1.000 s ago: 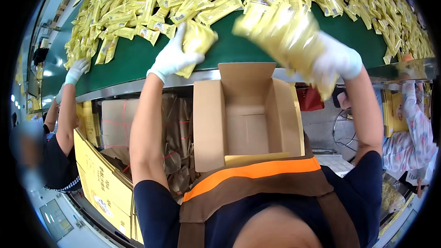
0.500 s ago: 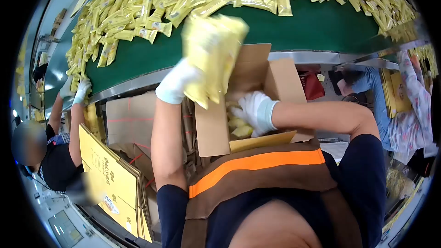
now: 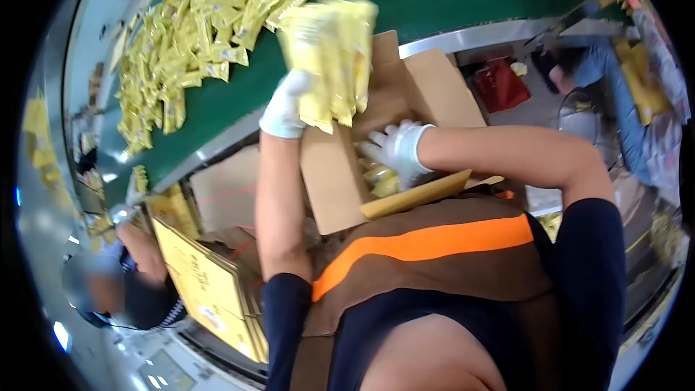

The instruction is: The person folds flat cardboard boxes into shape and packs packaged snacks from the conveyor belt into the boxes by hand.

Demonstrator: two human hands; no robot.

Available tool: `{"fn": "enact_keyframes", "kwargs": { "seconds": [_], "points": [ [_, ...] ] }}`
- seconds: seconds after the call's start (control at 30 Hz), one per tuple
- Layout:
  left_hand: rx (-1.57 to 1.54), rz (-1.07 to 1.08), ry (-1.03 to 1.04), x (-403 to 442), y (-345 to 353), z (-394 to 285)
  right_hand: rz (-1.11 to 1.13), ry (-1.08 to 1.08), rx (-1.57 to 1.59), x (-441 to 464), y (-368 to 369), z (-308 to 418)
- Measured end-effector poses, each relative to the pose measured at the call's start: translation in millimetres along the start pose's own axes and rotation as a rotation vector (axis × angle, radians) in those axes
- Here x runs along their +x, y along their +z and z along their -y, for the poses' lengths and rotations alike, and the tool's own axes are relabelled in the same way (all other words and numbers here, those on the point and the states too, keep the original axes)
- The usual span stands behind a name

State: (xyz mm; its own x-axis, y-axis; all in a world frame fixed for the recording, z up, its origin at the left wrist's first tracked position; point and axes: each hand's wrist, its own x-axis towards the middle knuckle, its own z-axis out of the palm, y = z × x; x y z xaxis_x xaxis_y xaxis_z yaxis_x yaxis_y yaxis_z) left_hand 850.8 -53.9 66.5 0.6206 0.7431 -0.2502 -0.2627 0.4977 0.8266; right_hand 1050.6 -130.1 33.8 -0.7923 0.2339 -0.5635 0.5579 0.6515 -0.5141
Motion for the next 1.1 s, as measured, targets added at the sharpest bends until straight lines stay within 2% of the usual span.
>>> {"fn": "enact_keyframes", "kwargs": {
  "seconds": [0.03, 0.07, 0.17, 0.27, 0.47, 0.5, 0.57, 0.63, 0.67, 0.73, 0.77, 0.8, 0.83, 0.93, 1.0, 1.03, 1.07, 1.1],
  "points": [
    [-0.324, -0.052, 0.121, 1.0, 11.5, 0.4, 0.026, 0.010, 0.028, 3.2, -0.8, -1.2],
    [-0.428, 0.075, 0.288, 6.1, 0.9, 6.9, 0.058, 0.018, 0.050, 5.3, -0.3, -3.1],
    [-0.709, 0.147, 0.290, 4.6, -3.2, 7.0, 0.035, -0.007, -0.064, -6.6, 6.6, 4.5],
    [-0.671, 0.132, 0.304, 2.8, -3.1, 14.4, 0.061, -0.018, -0.163, -14.3, 5.5, 9.3],
    [-0.686, 0.102, 0.356, -2.3, 4.5, 13.8, 0.051, 0.008, -0.105, -9.8, 4.8, 7.0],
    [-0.651, 0.006, 0.346, -6.2, 12.6, 9.1, 0.030, 0.004, -0.123, -9.6, 5.4, 8.5],
    [-0.280, -0.064, 0.236, -16.7, 38.1, -4.1, 0.001, 0.006, -0.159, -7.3, 10.1, 9.9],
    [0.395, -0.083, 0.068, -20.4, 56.0, -15.4, -0.039, 0.054, -0.140, 4.7, 20.8, 11.6],
    [0.770, -0.044, -0.047, -13.6, 64.7, -14.0, -0.038, 0.031, -0.091, 9.9, 23.5, 12.0],
    [1.555, 0.290, -0.265, 16.8, 82.7, -11.2, -0.015, -0.031, -0.116, 5.0, 14.3, 13.5],
    [1.805, 0.280, -0.321, 28.0, 77.0, 9.6, 0.013, -0.071, -0.177, -1.1, 11.7, 17.8],
    [2.054, 0.289, -0.391, 39.6, 71.3, 30.3, -0.073, -0.052, -0.228, 3.7, 25.6, 18.7],
    [2.110, 0.343, -0.434, 47.4, 83.4, 39.3, -0.167, -0.045, -0.266, 10.7, 41.7, 17.7],
    [2.173, 0.353, -0.352, 49.0, 70.0, 86.7, -0.103, -0.007, -0.104, -4.9, 34.8, 17.3],
    [2.155, 0.330, -0.372, 46.5, 64.4, 95.1, -0.101, -0.158, -0.094, -14.1, 35.3, 5.2],
    [2.198, 0.285, -0.270, 41.6, 62.9, 101.4, -0.105, -0.237, -0.092, -14.6, 32.1, 0.8],
    [2.172, 0.278, -0.300, 42.9, 56.6, 109.4, 0.067, -0.238, -0.028, -36.1, -9.7, 6.3],
    [2.147, 0.276, -0.330, 44.2, 54.0, 113.1, 0.177, -0.244, -0.101, -37.7, -25.1, 5.8]
  ]
}}
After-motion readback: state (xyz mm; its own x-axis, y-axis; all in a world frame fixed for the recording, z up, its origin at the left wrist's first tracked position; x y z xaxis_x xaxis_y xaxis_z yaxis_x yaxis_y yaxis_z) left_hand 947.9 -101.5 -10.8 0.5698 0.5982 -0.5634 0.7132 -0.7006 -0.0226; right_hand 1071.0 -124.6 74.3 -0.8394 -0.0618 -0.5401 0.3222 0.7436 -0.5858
